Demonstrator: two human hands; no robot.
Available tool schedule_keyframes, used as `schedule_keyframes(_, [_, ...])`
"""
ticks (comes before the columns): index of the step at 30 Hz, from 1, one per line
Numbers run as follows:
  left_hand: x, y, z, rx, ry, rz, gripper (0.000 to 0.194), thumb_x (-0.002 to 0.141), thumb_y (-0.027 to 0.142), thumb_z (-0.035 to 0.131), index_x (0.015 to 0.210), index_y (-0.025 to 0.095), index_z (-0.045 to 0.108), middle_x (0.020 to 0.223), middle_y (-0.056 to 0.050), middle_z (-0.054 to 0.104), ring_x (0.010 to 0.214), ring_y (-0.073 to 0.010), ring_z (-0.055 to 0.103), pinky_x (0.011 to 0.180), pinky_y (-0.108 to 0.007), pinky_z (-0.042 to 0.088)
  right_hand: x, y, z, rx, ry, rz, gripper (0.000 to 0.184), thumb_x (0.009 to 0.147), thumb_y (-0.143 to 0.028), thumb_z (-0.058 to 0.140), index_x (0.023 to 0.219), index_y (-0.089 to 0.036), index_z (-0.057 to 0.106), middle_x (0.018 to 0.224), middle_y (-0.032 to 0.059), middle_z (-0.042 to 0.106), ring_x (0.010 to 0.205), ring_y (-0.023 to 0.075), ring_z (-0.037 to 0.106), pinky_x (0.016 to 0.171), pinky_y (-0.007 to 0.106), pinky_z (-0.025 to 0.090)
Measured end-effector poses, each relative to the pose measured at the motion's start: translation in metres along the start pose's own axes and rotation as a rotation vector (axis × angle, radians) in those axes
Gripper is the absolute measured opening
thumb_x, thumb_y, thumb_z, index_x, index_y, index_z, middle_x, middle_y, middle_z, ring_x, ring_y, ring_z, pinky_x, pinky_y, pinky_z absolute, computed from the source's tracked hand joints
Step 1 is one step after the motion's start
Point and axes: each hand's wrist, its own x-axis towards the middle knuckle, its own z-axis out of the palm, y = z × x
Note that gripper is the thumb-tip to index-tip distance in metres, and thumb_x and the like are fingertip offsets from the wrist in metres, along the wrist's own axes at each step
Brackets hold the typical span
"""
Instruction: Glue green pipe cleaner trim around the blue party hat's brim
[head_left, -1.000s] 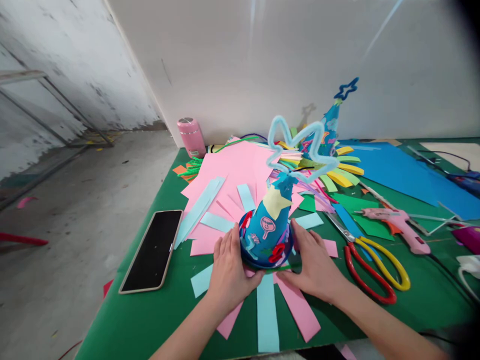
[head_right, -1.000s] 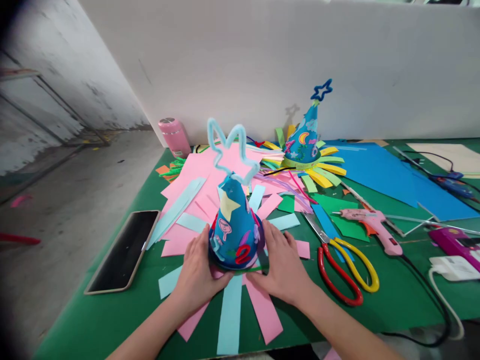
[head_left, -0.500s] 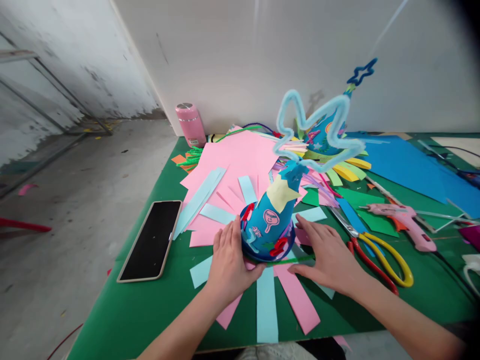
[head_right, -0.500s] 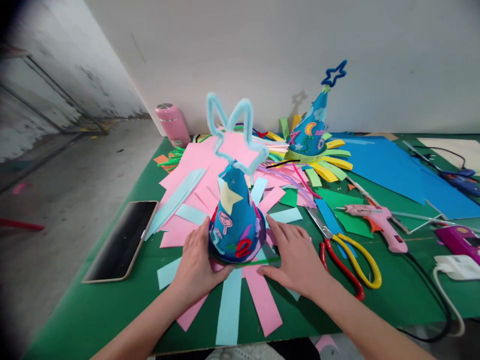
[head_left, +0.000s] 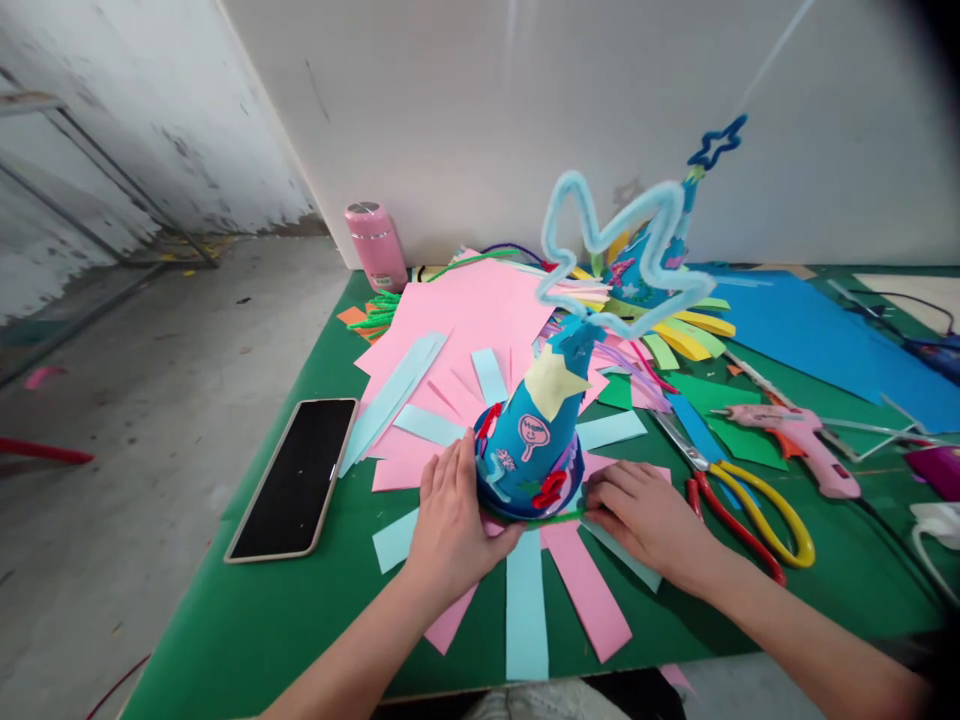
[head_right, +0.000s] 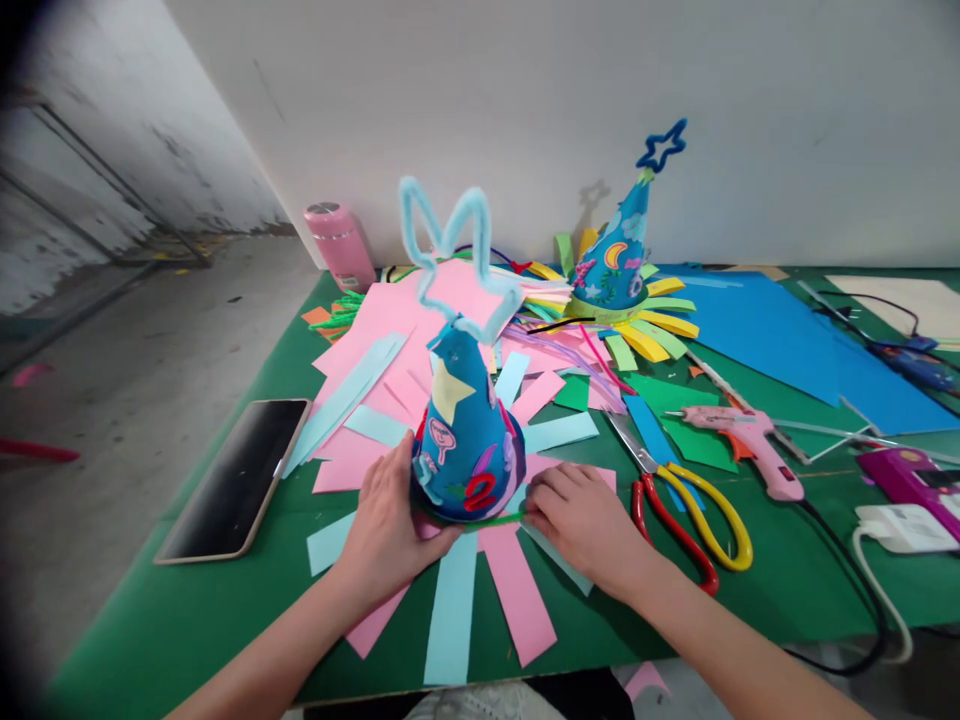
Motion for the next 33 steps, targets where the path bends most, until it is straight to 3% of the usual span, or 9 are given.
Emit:
schedule_keyframes(4, [0.0,0.0,-0.001,0.003,0.002,0.006,0.097,0.064,0.039,0.064,0.136,0.008,0.008,0.128,-0.022,0.042,0.119,-0.0358,0.039,0.099,-0.053,0.029,0.006,0.006,-0.003,-0.011,-0.01,-0.008,0.014,0.086,-0.028,0.048,0.078,-0.019,0.055,0.073,0.0007,0.062,0.068,0.0162,0.055,0.063,0.03,0.031])
schedule_keyframes(12, [-0.001,0.0,-0.001,-0.008,0.003,-0.011,0.095,0.065,0.04,0.063,0.136,0.009,0.009,0.127,-0.021,0.043,0.119,-0.0358,0.038,0.097,-0.053,0.031,0.018,0.023,-0.01,0.0,0.031,0.025,0.036,0.077,-0.054,0.054,0.079,-0.018,0.054,0.073,0.0012,0.06,0.068,0.0168,0.056,0.067,0.031,0.035])
schedule_keyframes(17, [0.0,0.0,-0.002,-0.019,0.003,-0.01,0.096,0.064,0.04,0.064,0.137,0.01,0.008,0.127,-0.021,0.043,0.119,-0.036,0.039,0.098,-0.054,0.03,0.024,0.029,-0.007,-0.014,0.097,-0.004,0.057,0.073,-0.061,0.053,0.105,-0.014,0.052,0.101,0.011,0.061,0.095,0.0256,0.054,0.08,0.039,0.035])
schedule_keyframes(20, [0.001,0.0,-0.002,-0.026,-0.005,-0.019,0.1,0.062,0.04,0.066,0.137,0.011,0.006,0.129,-0.021,0.042,0.119,-0.037,0.039,0.097,-0.055,0.03,0.028,0.033,-0.005,-0.008,0.107,-0.044,0.074,0.073,-0.06,0.053,0.128,-0.013,0.038,0.115,0.0141,0.057,0.107,0.0293,0.049,0.085,0.042,0.034])
schedule_keyframes(24, [0.0,0.0,-0.002,-0.046,-0.016,-0.033,0.104,0.061,0.04,0.068,0.138,0.014,0.004,0.133,-0.02,0.039,0.121,-0.037,0.038,0.099,-0.055,0.027,0.035,0.037,-0.005,0.033,0.07,-0.136,0.089,0.073,-0.058,0.055,0.139,-0.013,0.018,0.123,0.0149,0.052,0.11,0.0276,0.049,0.087,0.04,0.036])
schedule_keyframes(28, [0.001,-0.001,-0.003,-0.086,-0.034,-0.029,0.107,0.061,0.041,0.069,0.138,0.014,0.0,0.133,-0.02,0.038,0.123,-0.0356,0.036,0.101,-0.056,0.024,0.036,0.036,-0.004,0.052,0.072,-0.175,0.09,0.073,-0.057,0.055,0.14,-0.014,0.014,0.119,0.0134,0.056,0.105,0.0254,0.053,0.085,0.037,0.039])
schedule_keyframes(33, [0.006,-0.006,-0.01,-0.126,-0.112,0.037,0.113,0.059,0.043,0.071,0.138,0.016,-0.004,0.135,-0.021,0.036,0.125,-0.0356,0.033,0.101,-0.056,0.023,0.022,0.023,-0.001,0.005,0.147,-0.109,0.087,0.073,-0.057,0.055,0.138,-0.013,0.019,0.11,0.0131,0.06,0.102,0.0271,0.054,0.086,0.041,0.036])
